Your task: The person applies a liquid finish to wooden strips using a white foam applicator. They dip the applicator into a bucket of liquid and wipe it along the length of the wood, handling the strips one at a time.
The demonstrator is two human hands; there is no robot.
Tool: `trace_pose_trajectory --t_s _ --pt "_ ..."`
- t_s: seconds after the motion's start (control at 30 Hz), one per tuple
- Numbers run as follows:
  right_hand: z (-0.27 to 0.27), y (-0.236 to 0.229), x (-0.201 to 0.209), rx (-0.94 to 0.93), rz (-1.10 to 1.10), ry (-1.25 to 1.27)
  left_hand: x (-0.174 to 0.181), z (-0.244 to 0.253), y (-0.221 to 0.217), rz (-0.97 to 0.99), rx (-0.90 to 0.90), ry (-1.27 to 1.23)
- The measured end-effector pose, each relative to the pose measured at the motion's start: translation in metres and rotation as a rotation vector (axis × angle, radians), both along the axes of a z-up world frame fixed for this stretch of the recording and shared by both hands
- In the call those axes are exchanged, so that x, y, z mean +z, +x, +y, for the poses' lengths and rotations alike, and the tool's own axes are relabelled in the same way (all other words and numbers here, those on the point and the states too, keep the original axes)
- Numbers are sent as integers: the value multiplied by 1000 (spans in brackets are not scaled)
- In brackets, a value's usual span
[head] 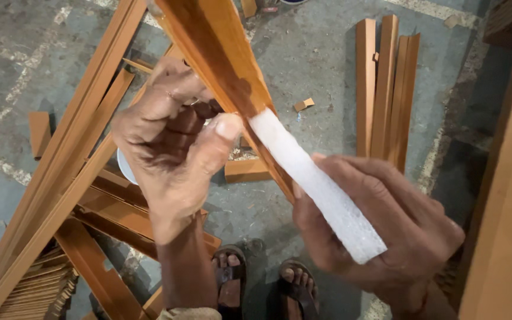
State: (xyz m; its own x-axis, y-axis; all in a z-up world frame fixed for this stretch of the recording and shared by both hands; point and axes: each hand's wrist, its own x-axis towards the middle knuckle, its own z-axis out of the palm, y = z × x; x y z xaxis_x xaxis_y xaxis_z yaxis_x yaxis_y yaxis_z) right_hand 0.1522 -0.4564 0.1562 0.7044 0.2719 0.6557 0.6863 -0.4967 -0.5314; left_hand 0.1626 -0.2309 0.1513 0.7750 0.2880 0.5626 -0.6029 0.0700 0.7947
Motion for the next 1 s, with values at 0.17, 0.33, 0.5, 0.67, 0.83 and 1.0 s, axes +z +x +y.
trace_pose_trajectory --t_s 0.17,0.33,0.5,0.67,0.83,1.0 --pt "-18 -16 -65 19 72 -164 -9 7 5 -14 -7 -33" --pt "-13 -13 -71 53 310 -160 -22 27 23 -65 34 37" --pt "-6 0 38 151 202 -158 -28 30 19 -60 19 83" --pt "-9 42 20 369 -248 -183 -23 20 15 -34 39 125" --pt "-27 5 -63 2 53 -148 -15 18 9 71 89 61" --pt "-2 7 -10 41 237 -253 -21 26 19 -22 22 92"
